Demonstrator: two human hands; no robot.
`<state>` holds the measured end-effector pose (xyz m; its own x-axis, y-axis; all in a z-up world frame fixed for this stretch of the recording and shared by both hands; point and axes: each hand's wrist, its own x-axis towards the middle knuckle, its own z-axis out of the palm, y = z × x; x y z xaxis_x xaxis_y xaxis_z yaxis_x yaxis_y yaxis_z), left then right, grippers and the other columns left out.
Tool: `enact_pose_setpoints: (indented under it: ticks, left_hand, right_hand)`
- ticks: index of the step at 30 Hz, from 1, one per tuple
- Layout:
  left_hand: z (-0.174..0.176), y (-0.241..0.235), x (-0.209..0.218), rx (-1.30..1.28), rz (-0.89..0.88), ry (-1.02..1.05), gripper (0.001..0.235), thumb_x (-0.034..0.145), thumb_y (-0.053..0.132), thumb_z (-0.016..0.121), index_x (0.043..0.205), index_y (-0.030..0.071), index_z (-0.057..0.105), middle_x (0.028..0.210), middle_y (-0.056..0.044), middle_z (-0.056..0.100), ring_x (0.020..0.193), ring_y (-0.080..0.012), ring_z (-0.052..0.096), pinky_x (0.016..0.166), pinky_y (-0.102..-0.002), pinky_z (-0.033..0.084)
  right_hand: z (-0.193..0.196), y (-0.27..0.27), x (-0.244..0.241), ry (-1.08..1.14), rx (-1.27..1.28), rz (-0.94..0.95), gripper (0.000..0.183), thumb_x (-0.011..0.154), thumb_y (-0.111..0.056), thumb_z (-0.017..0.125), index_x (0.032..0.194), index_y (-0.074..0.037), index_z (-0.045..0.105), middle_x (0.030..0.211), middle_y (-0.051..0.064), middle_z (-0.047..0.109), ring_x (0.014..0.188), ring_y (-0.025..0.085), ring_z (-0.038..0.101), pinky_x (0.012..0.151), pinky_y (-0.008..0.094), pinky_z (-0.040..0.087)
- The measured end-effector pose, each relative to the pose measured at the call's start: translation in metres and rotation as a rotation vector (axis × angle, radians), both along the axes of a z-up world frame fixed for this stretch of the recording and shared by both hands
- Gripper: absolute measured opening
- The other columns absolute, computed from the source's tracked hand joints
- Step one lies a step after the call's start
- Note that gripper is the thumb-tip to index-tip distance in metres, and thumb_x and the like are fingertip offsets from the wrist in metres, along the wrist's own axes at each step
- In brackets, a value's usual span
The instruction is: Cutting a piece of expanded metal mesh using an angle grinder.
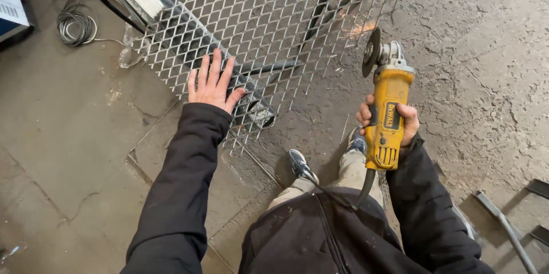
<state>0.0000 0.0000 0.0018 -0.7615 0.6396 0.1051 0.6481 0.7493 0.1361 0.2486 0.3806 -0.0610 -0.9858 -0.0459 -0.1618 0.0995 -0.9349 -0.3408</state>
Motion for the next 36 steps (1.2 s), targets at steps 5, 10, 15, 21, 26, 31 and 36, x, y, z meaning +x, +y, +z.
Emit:
enact_pose_setpoints:
  ticks: [5,10,15,21,26,31,36]
  left_hand:
    - [-0.006,-0.002,-0.001,0.009,-0.012,-0.010,0.074,0.103,0.061,0.052,0.163,0.021,0.039,0.173,-0.009,0.019,0.158,-0.0335,0.020,0.123,-0.057,0.017]
    - [-0.009,-0.003,-0.003,0.001,-0.009,0.008,0.074,0.103,0.062,0.053,0.164,0.022,0.038,0.174,-0.007,0.018,0.158,-0.0331,0.020,0.124,-0.056,0.017]
    - [-0.010,-0.003,-0.002,0.003,-0.002,0.003,0.075,0.102,0.062,0.054,0.163,0.022,0.038,0.174,-0.007,0.018,0.158,-0.0328,0.020,0.124,-0.056,0.017]
    - [-0.009,-0.003,-0.003,-0.001,-0.002,0.000,0.076,0.101,0.062,0.056,0.163,0.022,0.038,0.174,-0.007,0.017,0.158,-0.0329,0.020,0.124,-0.057,0.016]
    - [-0.012,-0.003,-0.003,0.001,-0.002,-0.001,0.076,0.101,0.062,0.056,0.163,0.022,0.038,0.174,-0.008,0.018,0.158,-0.0331,0.020,0.123,-0.057,0.017]
    - [-0.009,-0.002,-0.003,0.004,-0.003,0.002,0.076,0.101,0.062,0.055,0.163,0.023,0.038,0.174,-0.007,0.018,0.158,-0.0329,0.020,0.124,-0.056,0.017]
    - [-0.010,-0.004,-0.004,0.015,-0.014,-0.009,0.076,0.102,0.062,0.054,0.164,0.022,0.037,0.174,-0.007,0.018,0.158,-0.0330,0.020,0.124,-0.055,0.016]
  right_hand:
    - [0.002,0.003,0.003,0.036,-0.010,0.039,0.065,0.091,-0.044,0.070,0.136,-0.001,0.051,0.110,0.017,0.055,0.104,0.030,0.055,0.089,0.048,0.056]
    - [-0.002,0.002,0.001,0.037,-0.014,0.010,0.066,0.093,-0.045,0.066,0.138,0.001,0.050,0.113,0.018,0.056,0.105,0.030,0.055,0.089,0.047,0.057]
    - [-0.018,0.005,-0.003,0.021,-0.043,0.014,0.067,0.092,-0.045,0.066,0.139,0.001,0.051,0.113,0.017,0.056,0.104,0.030,0.055,0.089,0.047,0.057]
    - [-0.011,0.001,-0.005,0.041,-0.023,0.004,0.064,0.093,-0.045,0.066,0.135,0.001,0.052,0.112,0.017,0.056,0.105,0.030,0.055,0.089,0.047,0.057]
    - [-0.013,0.005,-0.005,-0.005,0.005,-0.008,0.066,0.091,-0.047,0.066,0.137,-0.001,0.052,0.112,0.016,0.055,0.104,0.029,0.055,0.088,0.046,0.057]
    - [-0.004,-0.001,-0.004,0.023,-0.003,-0.003,0.062,0.094,-0.045,0.066,0.132,0.001,0.052,0.113,0.017,0.055,0.105,0.030,0.055,0.091,0.047,0.057]
    - [-0.010,0.000,-0.003,0.022,-0.029,0.000,0.063,0.093,-0.044,0.067,0.135,0.001,0.052,0.114,0.017,0.056,0.108,0.030,0.056,0.092,0.049,0.057]
